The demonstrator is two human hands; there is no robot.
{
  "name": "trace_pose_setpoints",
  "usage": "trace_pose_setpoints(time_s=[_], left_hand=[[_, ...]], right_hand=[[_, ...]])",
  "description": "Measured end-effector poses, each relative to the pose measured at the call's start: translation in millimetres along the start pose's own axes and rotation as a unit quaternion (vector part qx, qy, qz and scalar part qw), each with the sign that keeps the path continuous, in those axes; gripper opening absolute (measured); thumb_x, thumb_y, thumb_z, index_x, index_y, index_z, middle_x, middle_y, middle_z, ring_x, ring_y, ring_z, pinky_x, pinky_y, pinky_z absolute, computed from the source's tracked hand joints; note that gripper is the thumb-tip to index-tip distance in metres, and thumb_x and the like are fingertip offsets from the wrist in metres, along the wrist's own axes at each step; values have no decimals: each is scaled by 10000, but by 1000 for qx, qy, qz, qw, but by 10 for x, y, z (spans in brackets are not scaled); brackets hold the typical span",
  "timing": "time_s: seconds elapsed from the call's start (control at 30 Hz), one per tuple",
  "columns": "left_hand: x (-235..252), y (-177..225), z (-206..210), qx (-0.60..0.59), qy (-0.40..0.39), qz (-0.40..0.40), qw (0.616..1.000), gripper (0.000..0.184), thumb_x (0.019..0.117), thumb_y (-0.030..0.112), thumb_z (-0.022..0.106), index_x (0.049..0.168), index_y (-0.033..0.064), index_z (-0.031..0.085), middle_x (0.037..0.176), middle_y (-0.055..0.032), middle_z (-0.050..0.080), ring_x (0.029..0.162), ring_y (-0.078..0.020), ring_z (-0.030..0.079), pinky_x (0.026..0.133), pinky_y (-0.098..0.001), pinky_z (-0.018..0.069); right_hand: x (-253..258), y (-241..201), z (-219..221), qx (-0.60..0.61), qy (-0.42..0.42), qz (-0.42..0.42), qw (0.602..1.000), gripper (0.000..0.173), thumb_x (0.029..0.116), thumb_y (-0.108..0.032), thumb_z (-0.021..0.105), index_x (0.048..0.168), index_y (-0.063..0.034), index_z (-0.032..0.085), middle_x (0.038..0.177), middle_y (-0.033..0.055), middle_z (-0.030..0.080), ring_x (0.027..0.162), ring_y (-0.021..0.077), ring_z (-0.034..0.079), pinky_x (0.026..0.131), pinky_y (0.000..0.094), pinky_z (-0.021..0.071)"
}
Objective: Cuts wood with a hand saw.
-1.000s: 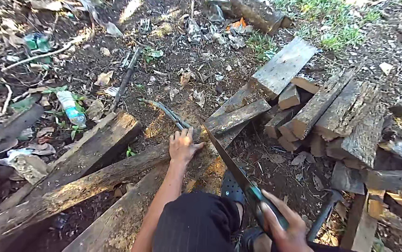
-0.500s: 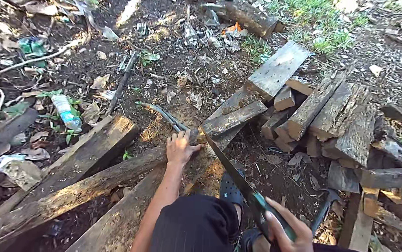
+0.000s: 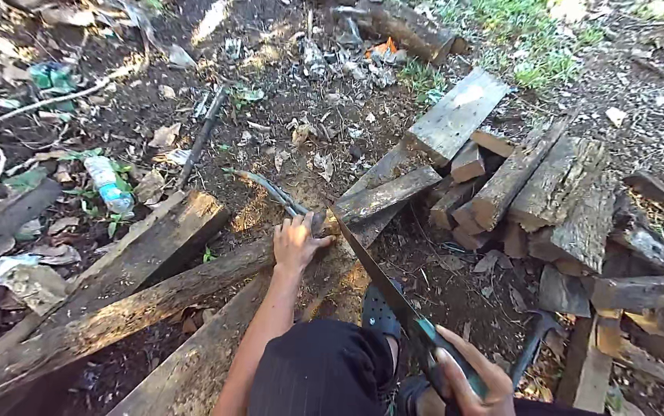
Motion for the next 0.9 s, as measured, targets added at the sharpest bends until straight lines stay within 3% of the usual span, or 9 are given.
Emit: trace_pose_setpoints(time_s=[0.1,0.23,0.37,0.47,0.53,0.63,0.73,0.8,0.9], left_hand=[[-12,2,11,-2,-5,-6,1000,902,688,831,724,1401,284,638,1281,-45,697,1143,-297,646,937,-553,507],[20,-12,-43,-9,-20,-18,1000,887,700,822,724,1395,276,643,1261,-64,703,1142,-308,650,946,-562,501],[32,4,-37,-16,-46,-23,999,924,684,870,681,1416,309,622,1282,-43,697,1162,-286,641,972,-560,486],[-6,-1,-13,-17,-33,-20,999,922,680,861,697,1399,286,642,1261,-47,704,1132,-292,649,958,-559,492],[5,-5,-6,-13,-25,-18,999,921,680,857,703,1400,286,641,1265,-43,701,1131,-288,650,942,-558,498],[-4,17,18,-10,-23,-16,1000,929,673,856,706,1410,296,630,1261,-41,700,1128,-285,648,939,-551,498],[44,-2,-28,-18,-18,-16,1000,913,690,849,700,1398,276,643,1243,-58,707,1133,-298,651,946,-560,495],[9,-10,-3,-22,-20,-15,999,902,684,854,699,1381,283,655,1226,-52,715,1123,-292,657,947,-559,497],[58,18,-50,-29,-15,-11,999,905,685,856,695,1378,275,662,1220,-58,716,1112,-298,658,940,-557,497]], right_hand=[[815,62,572,-32,5,-43,999,355,1019,-221,630,1317,-32,668,1124,64,753,822,95,733,734,323,651],[1746,88,1176,27,3,3,1000,382,1010,-280,636,1294,-27,671,995,93,741,622,127,678,583,336,617],[866,71,685,-17,-3,-30,999,409,1021,-277,626,1341,-23,642,1097,71,746,791,106,724,715,336,646],[57,-54,80,-13,-11,5,1000,387,1013,-218,642,1353,-32,635,1002,72,753,655,117,697,575,342,635],[124,-71,68,-2,-5,1,1000,363,1018,-206,640,1341,-40,648,944,59,748,611,109,675,536,328,621],[1057,34,697,-25,3,-28,999,353,1021,-241,626,1302,-32,674,1072,62,754,759,93,719,686,316,643],[1749,73,1173,23,3,4,1000,378,1009,-273,637,1289,-21,672,1007,94,740,614,125,675,563,325,612],[1546,143,1105,17,-1,-8,1000,402,1015,-285,633,1318,-21,656,1050,89,743,650,117,691,592,325,625],[715,79,560,-17,1,-27,999,399,1018,-268,635,1339,-31,647,1109,67,747,786,103,723,702,338,648]])
Point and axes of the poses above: each hand's wrist, its own x-axis towards the middle knuckle, its own z-axis out of the palm, y = z × x, the point moved 4 cm from there along x, towards the middle knuckle
